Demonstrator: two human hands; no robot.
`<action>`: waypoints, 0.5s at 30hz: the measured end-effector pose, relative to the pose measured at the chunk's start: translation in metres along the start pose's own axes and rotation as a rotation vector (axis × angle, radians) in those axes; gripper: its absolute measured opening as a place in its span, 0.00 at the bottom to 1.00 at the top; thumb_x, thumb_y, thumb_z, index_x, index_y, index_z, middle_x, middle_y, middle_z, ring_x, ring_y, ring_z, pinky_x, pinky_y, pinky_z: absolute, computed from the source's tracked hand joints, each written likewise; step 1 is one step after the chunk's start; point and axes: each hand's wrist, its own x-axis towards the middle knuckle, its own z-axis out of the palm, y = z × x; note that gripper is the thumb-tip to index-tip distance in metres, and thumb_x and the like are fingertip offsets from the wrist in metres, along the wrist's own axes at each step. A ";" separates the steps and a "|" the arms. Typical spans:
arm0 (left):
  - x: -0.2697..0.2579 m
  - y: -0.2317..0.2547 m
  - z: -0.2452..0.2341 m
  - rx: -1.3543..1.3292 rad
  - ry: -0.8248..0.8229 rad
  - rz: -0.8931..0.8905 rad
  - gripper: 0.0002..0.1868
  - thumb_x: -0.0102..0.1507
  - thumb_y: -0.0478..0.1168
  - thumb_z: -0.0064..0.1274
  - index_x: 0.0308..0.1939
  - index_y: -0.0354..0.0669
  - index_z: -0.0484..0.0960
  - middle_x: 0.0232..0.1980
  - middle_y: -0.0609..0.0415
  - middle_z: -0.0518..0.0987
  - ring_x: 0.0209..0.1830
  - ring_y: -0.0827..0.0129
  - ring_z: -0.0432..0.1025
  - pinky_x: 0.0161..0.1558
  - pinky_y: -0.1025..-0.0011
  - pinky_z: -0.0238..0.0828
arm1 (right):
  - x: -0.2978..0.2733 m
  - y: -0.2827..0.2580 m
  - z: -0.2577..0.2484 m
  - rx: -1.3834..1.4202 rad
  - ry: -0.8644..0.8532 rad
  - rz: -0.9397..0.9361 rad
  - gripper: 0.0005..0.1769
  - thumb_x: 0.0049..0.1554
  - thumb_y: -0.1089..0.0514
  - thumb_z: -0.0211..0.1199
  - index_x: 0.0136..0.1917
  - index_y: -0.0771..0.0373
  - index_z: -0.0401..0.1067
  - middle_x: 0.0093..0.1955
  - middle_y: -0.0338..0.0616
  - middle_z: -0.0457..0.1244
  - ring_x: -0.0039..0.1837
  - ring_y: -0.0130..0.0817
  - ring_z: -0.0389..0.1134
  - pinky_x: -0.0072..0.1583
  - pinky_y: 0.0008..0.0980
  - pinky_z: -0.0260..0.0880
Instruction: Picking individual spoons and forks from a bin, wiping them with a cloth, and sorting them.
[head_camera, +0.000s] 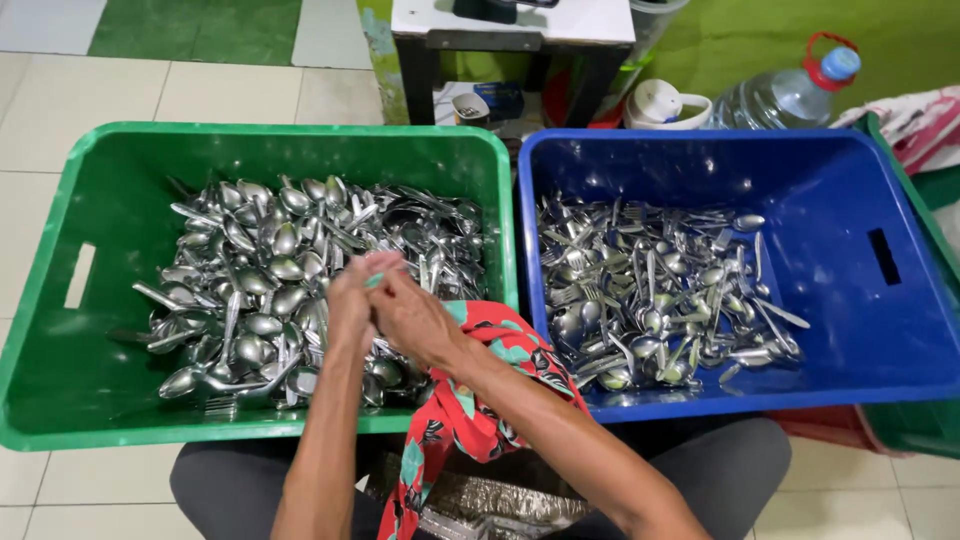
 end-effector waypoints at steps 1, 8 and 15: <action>-0.002 0.007 -0.004 0.004 -0.006 -0.005 0.23 0.76 0.45 0.30 0.54 0.36 0.81 0.56 0.39 0.81 0.56 0.59 0.77 0.60 0.63 0.73 | -0.005 -0.009 -0.001 -0.001 0.004 0.008 0.07 0.60 0.57 0.56 0.51 0.60 0.70 0.51 0.48 0.58 0.52 0.57 0.70 0.47 0.45 0.76; 0.066 0.006 -0.085 0.182 0.285 0.335 0.18 0.74 0.50 0.26 0.45 0.46 0.70 0.43 0.34 0.83 0.37 0.52 0.82 0.39 0.70 0.77 | -0.002 -0.030 -0.035 0.399 -0.213 0.313 0.25 0.68 0.43 0.40 0.46 0.67 0.64 0.39 0.67 0.63 0.48 0.75 0.67 0.48 0.67 0.66; -0.005 0.117 0.062 0.186 0.035 0.398 0.35 0.68 0.65 0.27 0.66 0.42 0.64 0.62 0.31 0.77 0.60 0.52 0.79 0.43 0.72 0.80 | -0.015 -0.002 0.006 0.175 -0.324 0.453 0.14 0.52 0.61 0.55 0.53 0.65 0.65 0.52 0.58 0.59 0.52 0.63 0.71 0.51 0.52 0.74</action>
